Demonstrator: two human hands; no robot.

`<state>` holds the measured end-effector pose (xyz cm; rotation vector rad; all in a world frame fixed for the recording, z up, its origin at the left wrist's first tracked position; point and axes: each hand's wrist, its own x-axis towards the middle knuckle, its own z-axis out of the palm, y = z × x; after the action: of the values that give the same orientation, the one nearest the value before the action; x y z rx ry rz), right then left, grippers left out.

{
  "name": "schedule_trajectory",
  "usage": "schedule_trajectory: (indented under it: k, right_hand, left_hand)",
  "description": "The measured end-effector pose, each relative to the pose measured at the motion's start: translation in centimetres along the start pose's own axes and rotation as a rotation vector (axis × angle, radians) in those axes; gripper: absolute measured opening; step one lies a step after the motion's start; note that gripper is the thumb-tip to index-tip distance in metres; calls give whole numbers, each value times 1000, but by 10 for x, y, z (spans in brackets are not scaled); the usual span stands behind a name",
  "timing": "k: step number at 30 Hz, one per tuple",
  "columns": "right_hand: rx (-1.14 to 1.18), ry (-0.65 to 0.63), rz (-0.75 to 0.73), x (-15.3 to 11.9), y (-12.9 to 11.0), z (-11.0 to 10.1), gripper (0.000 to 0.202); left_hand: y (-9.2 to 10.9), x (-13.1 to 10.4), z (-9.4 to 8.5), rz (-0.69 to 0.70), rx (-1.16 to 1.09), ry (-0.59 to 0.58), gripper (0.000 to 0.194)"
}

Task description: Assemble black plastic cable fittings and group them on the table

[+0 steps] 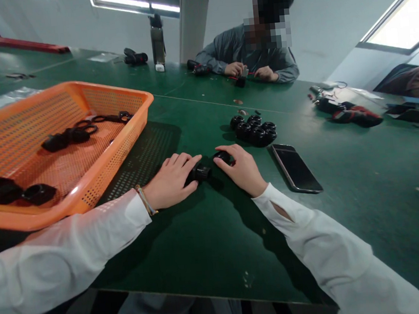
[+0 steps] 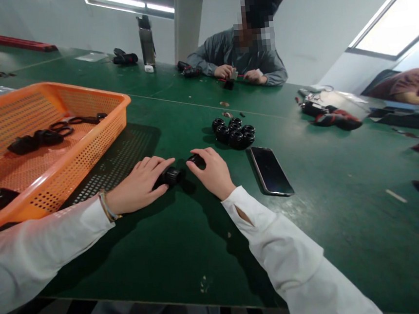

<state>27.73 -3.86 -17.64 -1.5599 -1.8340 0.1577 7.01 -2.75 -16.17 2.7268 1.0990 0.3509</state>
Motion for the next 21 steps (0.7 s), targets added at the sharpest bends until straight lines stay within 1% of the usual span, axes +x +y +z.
schedule_trajectory:
  k: [4,7,9,12,15,17,21]
  right_hand:
    - [-95,-9,16,-2,2,-6,27]
    - [-63,-40,29,-4,1,-8,29]
    - [80,-65,91,-5,1,-8,29]
    - [454,-150,231,-7,-1,-6,32]
    - [761,-236,283,-10,-5,-5,34]
    - [840,-257,264,-12,-8,-5,33]
    - [877,-307,200,-15,-11,-6,38]
  left_hand:
    - [-4,2,2,-1,-55,36,42]
    - [-7,5,3,-2,-89,65,38]
    - [-8,6,3,11,-98,80,38]
    - [-8,7,3,26,-119,97,36]
    - [-6,6,2,16,-102,89,32]
    - [-5,5,2,16,-64,71,32]
    - [-4,5,0,20,-16,60,33]
